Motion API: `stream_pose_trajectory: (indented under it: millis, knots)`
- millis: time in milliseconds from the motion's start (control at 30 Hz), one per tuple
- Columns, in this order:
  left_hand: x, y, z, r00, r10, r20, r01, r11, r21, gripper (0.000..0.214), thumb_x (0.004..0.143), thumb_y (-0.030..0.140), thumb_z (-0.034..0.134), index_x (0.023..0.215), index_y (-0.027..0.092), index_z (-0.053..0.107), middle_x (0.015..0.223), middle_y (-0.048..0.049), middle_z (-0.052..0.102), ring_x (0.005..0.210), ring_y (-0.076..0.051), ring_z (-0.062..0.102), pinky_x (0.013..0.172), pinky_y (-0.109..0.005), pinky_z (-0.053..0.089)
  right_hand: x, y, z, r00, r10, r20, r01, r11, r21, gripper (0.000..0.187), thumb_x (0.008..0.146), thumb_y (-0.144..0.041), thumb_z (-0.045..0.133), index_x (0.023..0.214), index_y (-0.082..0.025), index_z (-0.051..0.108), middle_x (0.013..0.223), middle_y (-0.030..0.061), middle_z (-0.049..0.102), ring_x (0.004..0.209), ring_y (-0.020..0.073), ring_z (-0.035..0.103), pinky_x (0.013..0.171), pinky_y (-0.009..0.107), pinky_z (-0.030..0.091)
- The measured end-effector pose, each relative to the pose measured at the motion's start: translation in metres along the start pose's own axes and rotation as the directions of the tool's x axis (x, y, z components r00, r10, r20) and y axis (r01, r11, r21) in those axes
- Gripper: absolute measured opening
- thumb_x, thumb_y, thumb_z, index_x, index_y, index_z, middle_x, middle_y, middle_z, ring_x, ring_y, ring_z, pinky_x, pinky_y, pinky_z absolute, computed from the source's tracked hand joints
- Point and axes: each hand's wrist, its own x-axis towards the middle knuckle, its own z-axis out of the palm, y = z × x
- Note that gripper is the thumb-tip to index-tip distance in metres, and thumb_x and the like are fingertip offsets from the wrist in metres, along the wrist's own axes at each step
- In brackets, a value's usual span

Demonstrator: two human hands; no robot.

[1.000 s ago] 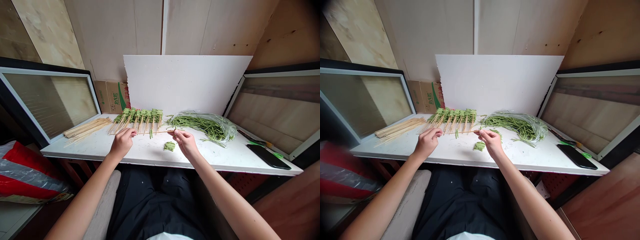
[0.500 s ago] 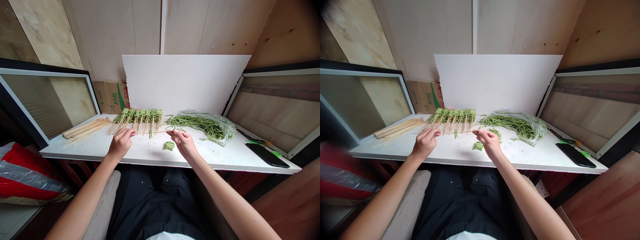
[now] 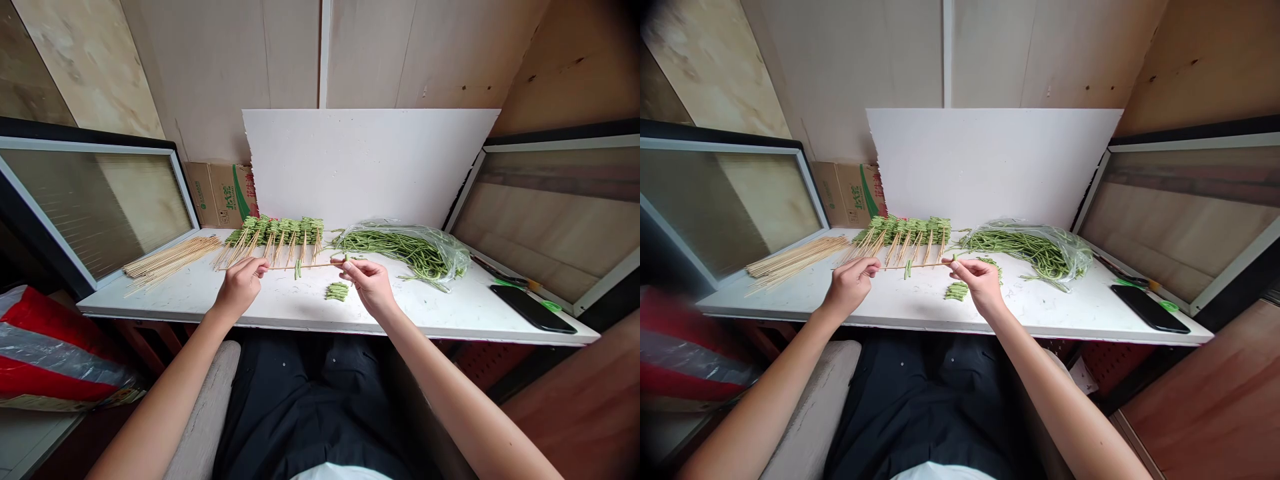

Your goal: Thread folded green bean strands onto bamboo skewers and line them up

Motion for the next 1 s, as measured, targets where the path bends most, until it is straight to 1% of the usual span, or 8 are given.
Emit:
stream_pose_trajectory:
  millis: [233,333,433,533,633,733,833,1000]
  knots:
    - [-0.003,-0.004,0.001,0.982,-0.157,0.105,0.166,0.983,-0.08,0.037,0.078,-0.004,0.042,0.088,0.018,0.07,0.078,-0.0023,0.071,0.068,-0.013,0.065,0.069,-0.023,0.054,-0.003,-0.008,0.001,0.996,-0.078,0.042,0.082,0.992,-0.097,0.024,0.073,-0.042,0.095,0.087,-0.026,0.085,0.099,0.0083,0.084,0.102,0.0309,0.079,0.081,0.043,0.065]
    - [-0.005,-0.007,0.005,0.961,-0.233,0.149,0.251,0.961,-0.116,0.031,0.082,0.002,0.045,0.087,0.018,0.07,0.071,-0.0006,0.067,0.065,-0.013,0.063,0.066,-0.023,0.051,-0.004,-0.012,0.003,0.992,-0.107,0.066,0.115,0.985,-0.13,0.022,0.076,-0.042,0.093,0.09,-0.027,0.086,0.099,0.008,0.084,0.1,0.0297,0.078,0.079,0.043,0.065]
    - [-0.009,-0.008,0.015,0.924,-0.328,0.195,0.358,0.922,-0.146,0.022,0.089,0.012,0.05,0.086,0.019,0.071,0.063,0.0012,0.062,0.06,-0.013,0.059,0.062,-0.024,0.047,-0.003,-0.016,0.006,0.987,-0.143,0.079,0.153,0.978,-0.142,0.023,0.077,-0.045,0.092,0.092,-0.028,0.086,0.103,0.007,0.083,0.1,0.0278,0.076,0.075,0.041,0.064]
    - [-0.013,-0.008,0.027,0.886,-0.403,0.23,0.449,0.87,-0.203,0.02,0.095,0.024,0.053,0.089,0.018,0.07,0.064,0.0005,0.063,0.06,-0.014,0.059,0.06,-0.025,0.047,-0.002,-0.018,0.007,0.986,-0.16,0.05,0.166,0.973,-0.162,0.027,0.076,-0.047,0.092,0.094,-0.028,0.086,0.1,0.006,0.081,0.086,0.0232,0.074,0.068,0.038,0.061]
    - [-0.016,-0.008,0.034,0.864,-0.43,0.262,0.497,0.812,-0.305,0.021,0.098,0.034,0.059,0.097,0.017,0.071,0.075,-0.0033,0.071,0.068,-0.016,0.067,0.065,-0.027,0.053,0.0,-0.018,0.006,0.986,-0.161,-0.04,0.151,0.973,-0.175,0.032,0.075,-0.047,0.093,0.099,-0.028,0.086,0.094,0.0054,0.081,0.075,0.0193,0.069,0.068,0.037,0.058]
    - [-0.014,-0.003,0.033,0.869,-0.422,0.258,0.493,0.776,-0.393,0.025,0.092,0.04,0.073,0.1,0.016,0.074,0.084,-0.007,0.076,0.075,-0.019,0.072,0.07,-0.03,0.059,0.002,-0.02,0.003,0.97,-0.187,-0.156,0.162,0.973,-0.162,0.031,0.075,-0.047,0.093,0.098,-0.027,0.085,0.095,0.006,0.081,0.079,0.0204,0.069,0.07,0.036,0.055]
    - [-0.009,0.004,0.029,0.914,-0.348,0.208,0.403,0.831,-0.384,0.024,0.084,0.039,0.084,0.091,0.017,0.078,0.086,-0.0074,0.078,0.077,-0.02,0.074,0.073,-0.031,0.061,0.004,-0.022,0.0,0.956,-0.195,-0.217,0.167,0.976,-0.143,0.033,0.077,-0.05,0.09,0.098,-0.026,0.084,0.096,0.007,0.08,0.086,0.0229,0.07,0.068,0.035,0.053]
    - [-0.005,0.014,0.024,0.967,-0.229,0.112,0.253,0.915,-0.314,0.014,0.094,0.032,0.076,0.09,0.02,0.082,0.084,-0.0065,0.079,0.071,-0.018,0.072,0.07,-0.031,0.06,0.006,-0.025,0.0,0.944,-0.202,-0.26,0.173,0.976,-0.131,0.035,0.076,-0.053,0.089,0.096,-0.025,0.082,0.097,0.0072,0.079,0.088,0.0228,0.07,0.067,0.034,0.053]
